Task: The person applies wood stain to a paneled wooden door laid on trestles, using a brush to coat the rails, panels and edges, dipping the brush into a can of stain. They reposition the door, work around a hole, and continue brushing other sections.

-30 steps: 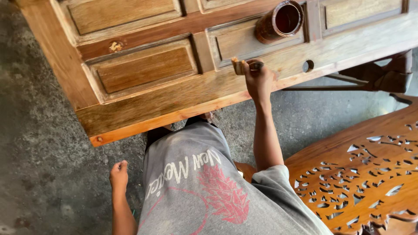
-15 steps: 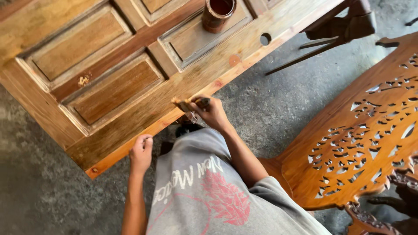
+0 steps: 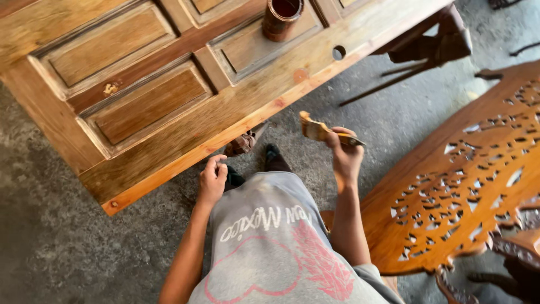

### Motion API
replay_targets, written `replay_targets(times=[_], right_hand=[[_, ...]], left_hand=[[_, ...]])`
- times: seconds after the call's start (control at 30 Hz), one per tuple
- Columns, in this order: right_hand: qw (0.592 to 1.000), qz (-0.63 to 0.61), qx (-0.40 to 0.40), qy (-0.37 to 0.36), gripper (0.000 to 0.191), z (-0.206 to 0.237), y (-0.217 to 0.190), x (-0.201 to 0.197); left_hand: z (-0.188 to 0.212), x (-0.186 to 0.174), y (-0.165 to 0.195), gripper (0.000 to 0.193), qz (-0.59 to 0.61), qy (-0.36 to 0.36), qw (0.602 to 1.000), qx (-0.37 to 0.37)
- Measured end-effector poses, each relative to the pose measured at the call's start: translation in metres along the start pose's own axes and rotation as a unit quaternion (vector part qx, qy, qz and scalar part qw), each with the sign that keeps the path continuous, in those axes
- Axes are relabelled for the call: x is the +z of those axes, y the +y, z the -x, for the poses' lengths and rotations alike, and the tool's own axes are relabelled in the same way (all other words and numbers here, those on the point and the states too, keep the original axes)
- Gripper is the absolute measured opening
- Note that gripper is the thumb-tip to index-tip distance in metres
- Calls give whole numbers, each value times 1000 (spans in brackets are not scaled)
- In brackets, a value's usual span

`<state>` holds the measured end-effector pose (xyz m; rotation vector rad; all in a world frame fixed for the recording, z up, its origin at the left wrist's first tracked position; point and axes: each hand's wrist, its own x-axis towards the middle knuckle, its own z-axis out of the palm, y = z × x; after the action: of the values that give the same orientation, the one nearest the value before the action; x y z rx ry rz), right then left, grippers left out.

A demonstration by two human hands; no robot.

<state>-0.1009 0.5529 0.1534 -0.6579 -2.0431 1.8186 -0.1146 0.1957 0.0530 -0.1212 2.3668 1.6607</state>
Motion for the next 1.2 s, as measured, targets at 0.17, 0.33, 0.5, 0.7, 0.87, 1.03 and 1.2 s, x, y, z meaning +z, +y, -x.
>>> replay_targets(times=[0.17, 0.33, 0.5, 0.7, 0.87, 1.03, 1.2], right_hand=[[999, -23, -8, 22, 17, -25, 4, -37], [999, -34, 18, 27, 18, -99, 20, -73], [998, -33, 44, -4, 20, -217, 41, -105], [993, -72, 81, -52, 22, -344, 46, -126], [988, -69, 112, -75, 22, -400, 49, -141], [987, -84, 111, -82, 22, -424, 52, -138], [985, -90, 103, -102, 20, -427, 39, -129]], left_hand=[[-35, 18, -4, 22, -6, 36, 997, 69], [-114, 74, 26, 26, 57, 23, 997, -41], [-242, 173, 68, 55, 12, 93, 990, 101], [-370, 245, 127, 117, -50, 192, 958, 209], [-394, 270, 148, 122, 18, 212, 963, 168], [-409, 283, 151, 120, 72, 265, 942, 190], [-420, 283, 153, 114, 57, 310, 926, 207]])
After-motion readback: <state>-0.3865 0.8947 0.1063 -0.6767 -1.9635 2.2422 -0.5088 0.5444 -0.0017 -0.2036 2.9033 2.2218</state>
